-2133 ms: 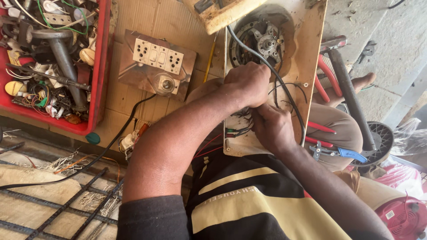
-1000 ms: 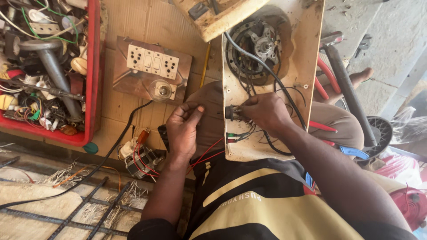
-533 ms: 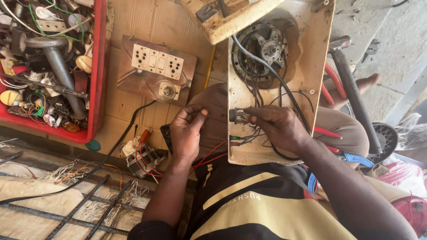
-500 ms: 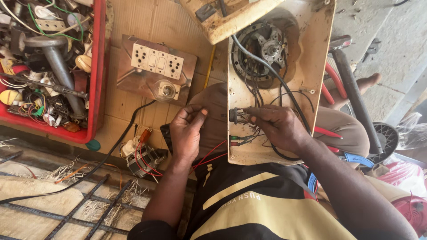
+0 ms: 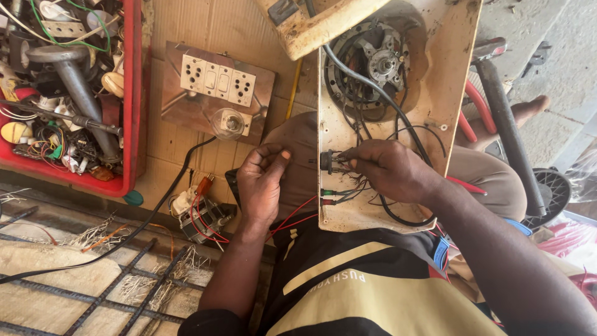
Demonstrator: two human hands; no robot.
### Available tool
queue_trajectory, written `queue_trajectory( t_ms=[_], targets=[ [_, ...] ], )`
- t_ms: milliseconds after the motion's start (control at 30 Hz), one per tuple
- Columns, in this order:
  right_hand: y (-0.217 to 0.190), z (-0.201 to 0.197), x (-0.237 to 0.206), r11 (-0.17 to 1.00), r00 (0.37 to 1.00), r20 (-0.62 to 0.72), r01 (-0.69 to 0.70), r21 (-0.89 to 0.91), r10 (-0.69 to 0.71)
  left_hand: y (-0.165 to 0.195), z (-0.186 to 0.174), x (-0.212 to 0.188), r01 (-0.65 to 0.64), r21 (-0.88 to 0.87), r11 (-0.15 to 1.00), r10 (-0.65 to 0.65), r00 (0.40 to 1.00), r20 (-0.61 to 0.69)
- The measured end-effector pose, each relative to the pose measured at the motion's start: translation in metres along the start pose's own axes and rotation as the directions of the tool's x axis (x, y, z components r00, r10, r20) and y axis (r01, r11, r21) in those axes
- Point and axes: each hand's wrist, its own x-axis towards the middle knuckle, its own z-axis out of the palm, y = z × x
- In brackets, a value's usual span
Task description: The person sits on the floor repairing an electric fan. They strip and twist the fan's wires by hand, connect the wires to a power strip, test the connection with a bulb, and use pliers to adjust the wiring and terminals on the fan housing.
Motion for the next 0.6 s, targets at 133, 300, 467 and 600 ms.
queue_trajectory(
  t_ms=[133,300,467,600],
  targets=[
    [-0.017,-0.005,0.002,0.983,0.982,0.072,-0.176,0.042,0.173,0.0,0.0,0.0,-0.012,0.022,1.0,0.012,1.0,0.006],
    [-0.032,-0.013,0.003,0.88,0.88,0.206,-0.458,0.123,0.429,0.001,0.001,-0.002,-0.012,0.052,0.999,0.013,1.0,-0.005],
    [-0.026,-0.017,0.015,0.836,0.851,0.288,-0.504,0.218,0.438,0.003,0.007,-0.005,-0.039,0.103,0.994,0.04,0.999,-0.006],
    [-0.015,-0.019,0.025,0.785,0.808,0.381,-0.561,0.264,0.45,0.003,0.008,-0.005,-0.036,0.102,0.994,0.037,0.999,-0.003]
  ],
)
